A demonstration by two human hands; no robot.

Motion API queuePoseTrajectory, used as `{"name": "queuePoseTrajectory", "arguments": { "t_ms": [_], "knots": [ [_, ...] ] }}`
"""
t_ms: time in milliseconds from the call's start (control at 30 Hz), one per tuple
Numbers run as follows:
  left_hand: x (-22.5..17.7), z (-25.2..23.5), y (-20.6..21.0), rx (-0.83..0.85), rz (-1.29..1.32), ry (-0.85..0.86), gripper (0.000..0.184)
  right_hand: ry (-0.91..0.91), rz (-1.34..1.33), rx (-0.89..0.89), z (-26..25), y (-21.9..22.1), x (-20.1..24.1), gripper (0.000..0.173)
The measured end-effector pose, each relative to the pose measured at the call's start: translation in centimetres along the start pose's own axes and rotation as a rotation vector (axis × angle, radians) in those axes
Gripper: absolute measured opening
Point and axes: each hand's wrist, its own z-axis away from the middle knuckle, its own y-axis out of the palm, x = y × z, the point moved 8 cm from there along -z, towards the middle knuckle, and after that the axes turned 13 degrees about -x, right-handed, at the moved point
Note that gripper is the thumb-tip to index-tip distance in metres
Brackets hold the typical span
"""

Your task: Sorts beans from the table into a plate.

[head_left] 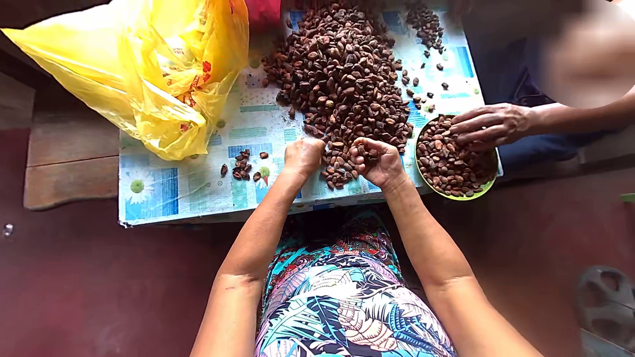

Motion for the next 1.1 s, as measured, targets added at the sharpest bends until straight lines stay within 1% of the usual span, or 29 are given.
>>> {"name": "queuePoseTrajectory", "arguments": {
  "t_ms": [67,133,200,233,300,367,400,433,467,500,533,567,633,667,700,733,767,800,833,867,900,933,967,1000,1033,1067,1100],
  "knots": [
    [-0.2,0.3,0.2,-0.026,-0.042,0.022,0.026,-0.021,-0.032,-0.044,0.3,-1.4,0.4,0.046],
    [0.0,0.7,0.3,-0.092,-0.007,0.041,0.025,-0.051,-0.06,-0.131,0.8,-3.0,0.9,0.043],
    [1.0,0.9,0.2,-0.125,0.125,0.005,0.027,-0.07,-0.052,-0.187,1.1,-4.4,1.2,0.04],
    [1.8,0.9,0.0,-0.117,0.235,-0.046,0.029,-0.082,-0.026,-0.182,1.1,-5.0,1.1,0.038],
    [3.6,1.3,-0.6,-0.159,0.577,-0.175,0.028,-0.116,0.067,-0.138,1.1,-5.7,0.8,0.036],
    [5.1,2.5,-0.4,-0.193,1.085,-0.399,0.016,-0.147,0.194,-0.11,1.3,-5.9,0.5,0.032],
    [5.4,3.2,-0.1,-0.144,1.368,-0.499,0.015,-0.166,0.268,-0.126,1.3,-6.0,0.4,0.029],
    [5.4,3.8,0.3,-0.059,1.603,-0.561,0.02,-0.184,0.336,-0.156,1.3,-6.0,0.2,0.026],
    [5.3,4.5,0.5,0.018,1.765,-0.582,0.026,-0.192,0.386,-0.178,1.3,-6.1,0.1,0.025],
    [5.5,5.1,0.6,0.055,1.841,-0.592,0.03,-0.181,0.406,-0.189,1.4,-6.2,-0.1,0.025],
    [5.9,5.7,0.4,0.034,1.821,-0.603,0.029,-0.159,0.391,-0.189,1.4,-6.3,-0.4,0.025],
    [6.8,6.3,-0.2,-0.045,1.702,-0.61,0.024,-0.129,0.35,-0.182,1.4,-6.4,-0.5,0.026],
    [9.2,7.5,-2.2,-0.263,1.281,-0.603,0.012,-0.068,0.253,-0.176,1.7,-6.6,-0.6,0.028],
    [10.3,7.9,-3.3,-0.329,1.103,-0.585,0.018,-0.051,0.206,-0.179,1.8,-6.7,-0.6,0.029],
    [11.2,8.2,-4.0,-0.359,1.036,-0.582,0.021,-0.047,0.174,-0.172,1.9,-6.9,-0.6,0.029],
    [11.6,8.3,-4.4,-0.379,1.09,-0.596,0.013,-0.053,0.165,-0.159,1.8,-6.9,-0.6,0.028],
    [11.8,8.2,-4.5,-0.374,1.267,-0.604,0.014,-0.065,0.177,-0.146,1.7,-6.9,-0.6,0.028],
    [11.6,8.2,-4.3,-0.328,1.507,-0.589,0.029,-0.088,0.218,-0.148,1.7,-6.8,-0.5,0.026],
    [11.2,8.2,-4.1,-0.26,1.737,-0.551,0.041,-0.131,0.294,-0.172,1.8,-6.6,-0.4,0.022],
    [10.7,8.2,-3.8,-0.182,1.922,-0.498,0.045,-0.216,0.428,-0.212,2.1,-6.4,-0.1,0.017],
    [10.2,8.2,-3.6,-0.116,2.054,-0.455,0.048,-0.35,0.635,-0.247,2.3,-6.1,0.4,0.011],
    [9.8,8.1,-3.2,-0.079,2.11,-0.441,0.052,-0.503,0.891,-0.272,2.6,-5.7,1.0,0.01],
    [9.4,8.1,-2.8,-0.059,2.097,-0.463,0.057,-0.624,1.135,-0.272,2.9,-4.9,1.1,0.016],
    [8.9,8.0,-2.3,-0.055,2.02,-0.506,0.06,-0.7,1.306,-0.257,3.2,-4.1,0.8,0.02],
    [8.3,7.9,-1.9,-0.062,1.888,-0.547,0.058,-0.727,1.423,-0.247,3.5,-3.5,0.4,0.023],
    [7.4,7.8,-1.5,-0.087,1.711,-0.564,0.051,-0.72,1.51,-0.246,3.7,-2.9,-0.1,0.026],
    [6.5,7.7,-1.2,-0.131,1.526,-0.538,0.041,-0.713,1.57,-0.25,3.8,-2.5,-0.5,0.028]
  ]
}}
